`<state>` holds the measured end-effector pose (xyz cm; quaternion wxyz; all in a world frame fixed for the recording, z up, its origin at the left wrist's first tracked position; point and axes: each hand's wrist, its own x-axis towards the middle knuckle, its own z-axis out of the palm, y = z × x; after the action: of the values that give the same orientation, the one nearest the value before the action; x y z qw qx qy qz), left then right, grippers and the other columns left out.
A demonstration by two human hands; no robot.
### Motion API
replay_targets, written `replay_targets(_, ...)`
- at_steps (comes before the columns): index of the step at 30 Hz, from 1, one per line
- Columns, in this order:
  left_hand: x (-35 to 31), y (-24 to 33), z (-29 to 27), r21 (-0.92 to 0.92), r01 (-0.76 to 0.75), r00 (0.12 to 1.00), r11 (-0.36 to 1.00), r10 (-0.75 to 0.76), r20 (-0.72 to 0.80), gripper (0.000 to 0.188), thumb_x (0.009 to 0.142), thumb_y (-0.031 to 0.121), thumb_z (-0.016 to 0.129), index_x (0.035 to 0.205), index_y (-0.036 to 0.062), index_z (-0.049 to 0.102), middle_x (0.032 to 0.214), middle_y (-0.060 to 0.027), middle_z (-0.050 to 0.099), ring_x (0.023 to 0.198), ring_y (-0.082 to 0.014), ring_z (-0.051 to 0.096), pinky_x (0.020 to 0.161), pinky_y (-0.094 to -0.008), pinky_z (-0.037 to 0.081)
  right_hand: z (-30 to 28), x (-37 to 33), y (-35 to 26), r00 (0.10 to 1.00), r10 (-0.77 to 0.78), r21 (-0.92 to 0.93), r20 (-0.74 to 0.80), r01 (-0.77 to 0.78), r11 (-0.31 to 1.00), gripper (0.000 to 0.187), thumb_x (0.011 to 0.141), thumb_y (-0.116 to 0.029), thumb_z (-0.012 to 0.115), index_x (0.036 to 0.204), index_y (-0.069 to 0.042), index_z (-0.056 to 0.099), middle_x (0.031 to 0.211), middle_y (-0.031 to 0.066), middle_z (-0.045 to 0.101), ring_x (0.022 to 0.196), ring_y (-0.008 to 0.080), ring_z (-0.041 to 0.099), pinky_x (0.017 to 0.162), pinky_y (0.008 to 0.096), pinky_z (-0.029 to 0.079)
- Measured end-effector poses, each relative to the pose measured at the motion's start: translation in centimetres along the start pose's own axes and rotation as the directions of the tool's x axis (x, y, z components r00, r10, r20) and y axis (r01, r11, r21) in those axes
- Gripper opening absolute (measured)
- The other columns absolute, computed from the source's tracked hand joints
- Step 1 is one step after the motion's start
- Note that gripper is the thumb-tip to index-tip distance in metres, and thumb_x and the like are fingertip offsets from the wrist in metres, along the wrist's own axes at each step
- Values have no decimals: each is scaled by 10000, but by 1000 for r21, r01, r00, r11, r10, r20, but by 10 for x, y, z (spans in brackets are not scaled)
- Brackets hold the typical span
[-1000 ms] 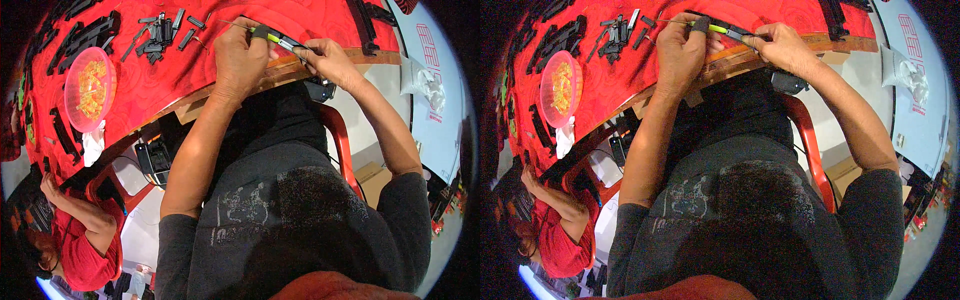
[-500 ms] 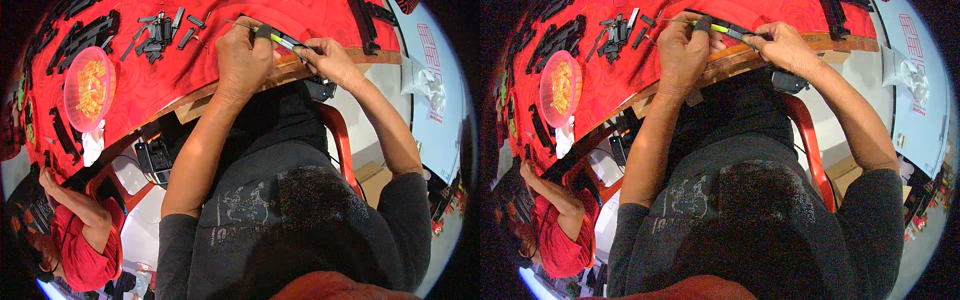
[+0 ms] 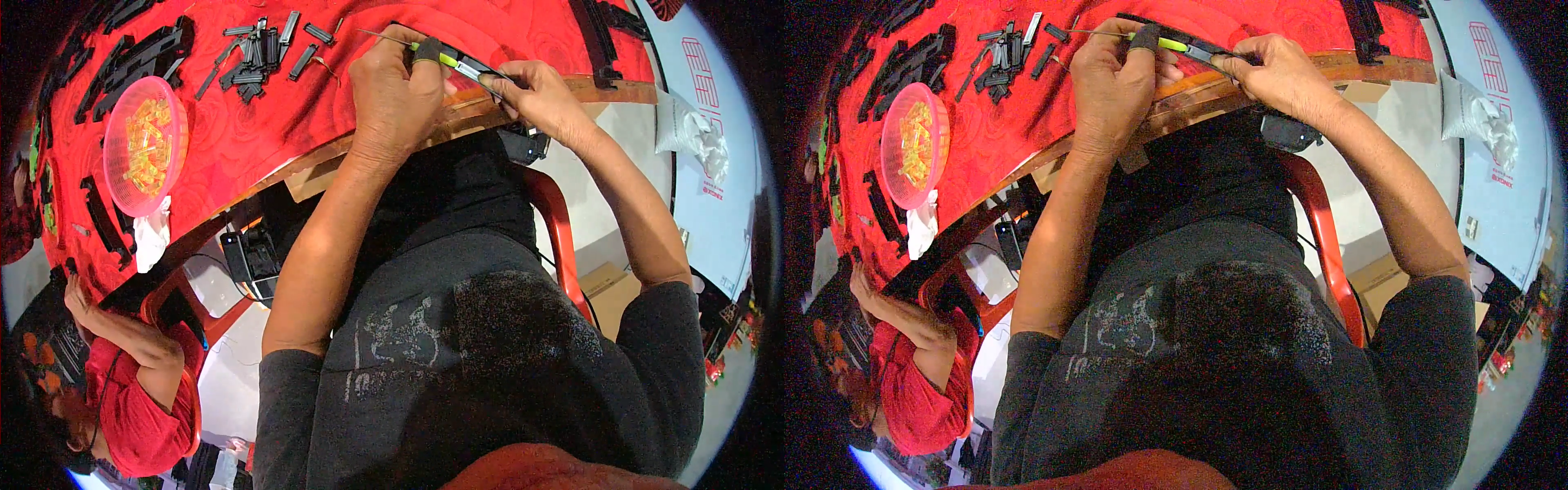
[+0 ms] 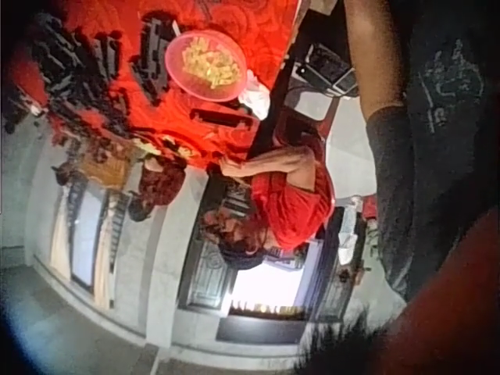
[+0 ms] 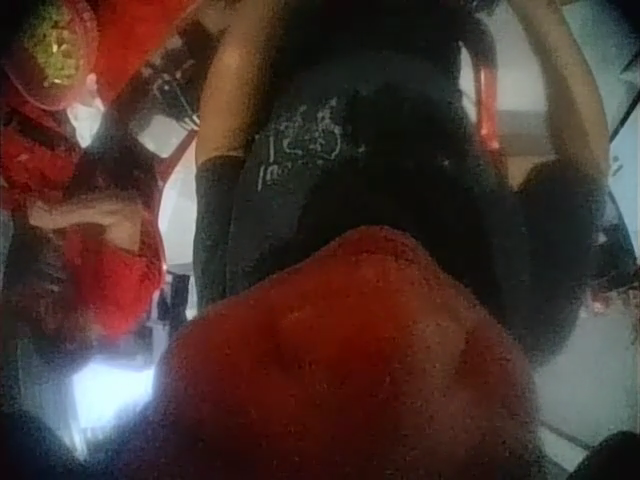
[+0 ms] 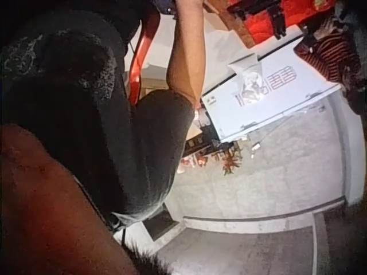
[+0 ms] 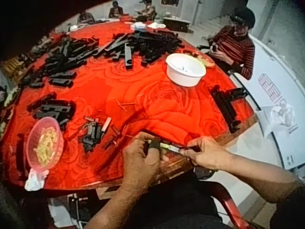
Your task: The person assembles a plastic toy gun from plastic components and small screws at a table. The assembly is performed with a small screwdriver.
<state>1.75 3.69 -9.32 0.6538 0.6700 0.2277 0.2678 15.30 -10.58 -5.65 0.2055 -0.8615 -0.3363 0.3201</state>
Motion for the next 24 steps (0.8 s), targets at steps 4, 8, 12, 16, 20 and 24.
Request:
replay_targets(4, 0, 2, -1, 3, 3, 1000, 1000, -3, 9, 108, 926, 47, 507, 925, -50, 554, 713, -120, 659, 591, -154, 663, 530, -258, 553, -1, -1, -2, 999, 30, 5, 17, -30, 1000, 418, 881, -398, 627, 727, -9, 638, 543, 41, 525, 537, 124, 508, 529, 331, 422)
replay_targets(8, 0, 3, -2, -15, 9, 1000, 1000, -9, 14, 120, 929, 56, 512, 926, -57, 551, 714, -121, 661, 593, -156, 665, 535, -264, 559, 0, 0, -1, 1000, 15, -2, 6, -15, 1000, 424, 881, -403, 626, 722, -9, 635, 545, 43, 530, 538, 128, 511, 535, 334, 430)
replay_targets(12, -3, 0, 3, -5, -11, 1000, 1000, 11, -21, 122, 925, 65, 533, 907, -53, 559, 699, -118, 659, 592, -152, 666, 520, -253, 541, 1, -1, -1, 1000, 22, -15, 10, -21, 1000, 426, 878, -406, 627, 722, -11, 642, 545, 48, 534, 540, 138, 520, 543, 343, 436)
replay_targets(16, -4, -4, 9, 50, -108, 987, 993, 113, -113, 65, 809, 40, 576, 826, -17, 601, 591, -131, 631, 515, -182, 642, 489, -312, 479, 1, 0, 2, 1000, -10, -49, -22, 9, 999, 376, 903, -375, 612, 736, -39, 624, 537, 12, 496, 521, 100, 472, 516, 299, 386)
replay_targets(20, -4, -13, 11, 46, -145, 978, 988, 150, -148, 54, 809, 45, 586, 813, -8, 597, 584, -143, 605, 506, -200, 623, 485, -333, 459, 2, 2, 3, 999, -22, -73, -40, 19, 997, 409, 868, -407, 629, 778, -10, 666, 553, 86, 544, 550, 164, 540, 572, 355, 448)
replay_targets(24, -5, -11, 15, 94, -199, 962, 976, 212, -172, 25, 796, 26, 586, 810, 5, 583, 573, -150, 574, 510, -271, 617, 485, -359, 457, 1, 0, -2, 999, 14, -57, -31, -16, 998, 410, 867, -409, 624, 779, -11, 664, 555, 98, 545, 552, 180, 545, 577, 365, 450)
